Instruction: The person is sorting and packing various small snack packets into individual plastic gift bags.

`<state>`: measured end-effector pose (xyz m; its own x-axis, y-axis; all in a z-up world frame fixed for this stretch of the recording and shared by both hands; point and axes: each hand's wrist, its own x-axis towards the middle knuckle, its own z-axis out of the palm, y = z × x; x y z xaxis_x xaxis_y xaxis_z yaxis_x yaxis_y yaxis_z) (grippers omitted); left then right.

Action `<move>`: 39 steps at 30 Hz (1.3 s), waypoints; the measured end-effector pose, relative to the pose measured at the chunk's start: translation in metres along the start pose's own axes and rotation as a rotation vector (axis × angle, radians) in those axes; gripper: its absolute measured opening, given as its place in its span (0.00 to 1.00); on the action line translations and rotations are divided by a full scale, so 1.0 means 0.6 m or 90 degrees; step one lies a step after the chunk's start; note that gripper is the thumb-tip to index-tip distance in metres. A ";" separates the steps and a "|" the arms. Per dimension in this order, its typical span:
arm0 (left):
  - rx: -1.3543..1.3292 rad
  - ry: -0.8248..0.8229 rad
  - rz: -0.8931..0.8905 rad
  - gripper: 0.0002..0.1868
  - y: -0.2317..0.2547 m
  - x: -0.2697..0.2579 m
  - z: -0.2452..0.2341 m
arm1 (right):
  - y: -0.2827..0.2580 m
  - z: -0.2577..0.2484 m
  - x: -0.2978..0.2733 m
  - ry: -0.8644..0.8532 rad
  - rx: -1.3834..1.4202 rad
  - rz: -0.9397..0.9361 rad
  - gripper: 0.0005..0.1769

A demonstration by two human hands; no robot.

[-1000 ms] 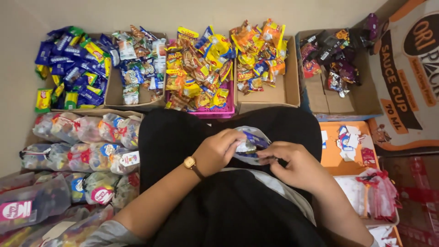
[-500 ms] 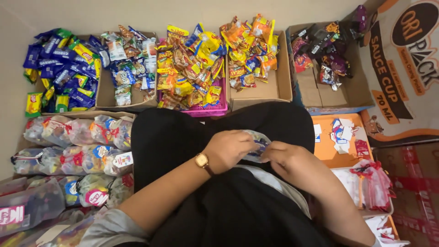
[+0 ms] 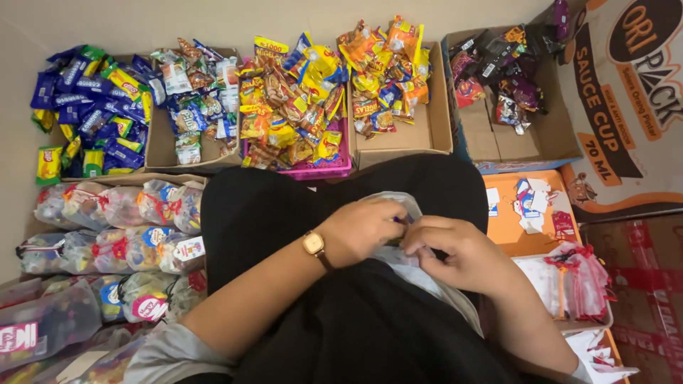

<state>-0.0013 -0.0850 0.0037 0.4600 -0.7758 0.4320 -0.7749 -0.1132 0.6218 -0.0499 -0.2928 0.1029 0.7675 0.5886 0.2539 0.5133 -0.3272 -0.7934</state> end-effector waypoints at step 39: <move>-0.004 0.051 -0.202 0.03 0.037 -0.076 -0.056 | 0.047 0.022 -0.023 -0.224 -0.437 0.189 0.18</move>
<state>-0.0247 -0.0313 0.0198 0.7111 -0.6510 0.2655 -0.5844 -0.3373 0.7381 -0.0514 -0.3005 0.0697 0.8014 0.5665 -0.1918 0.5161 -0.8171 -0.2568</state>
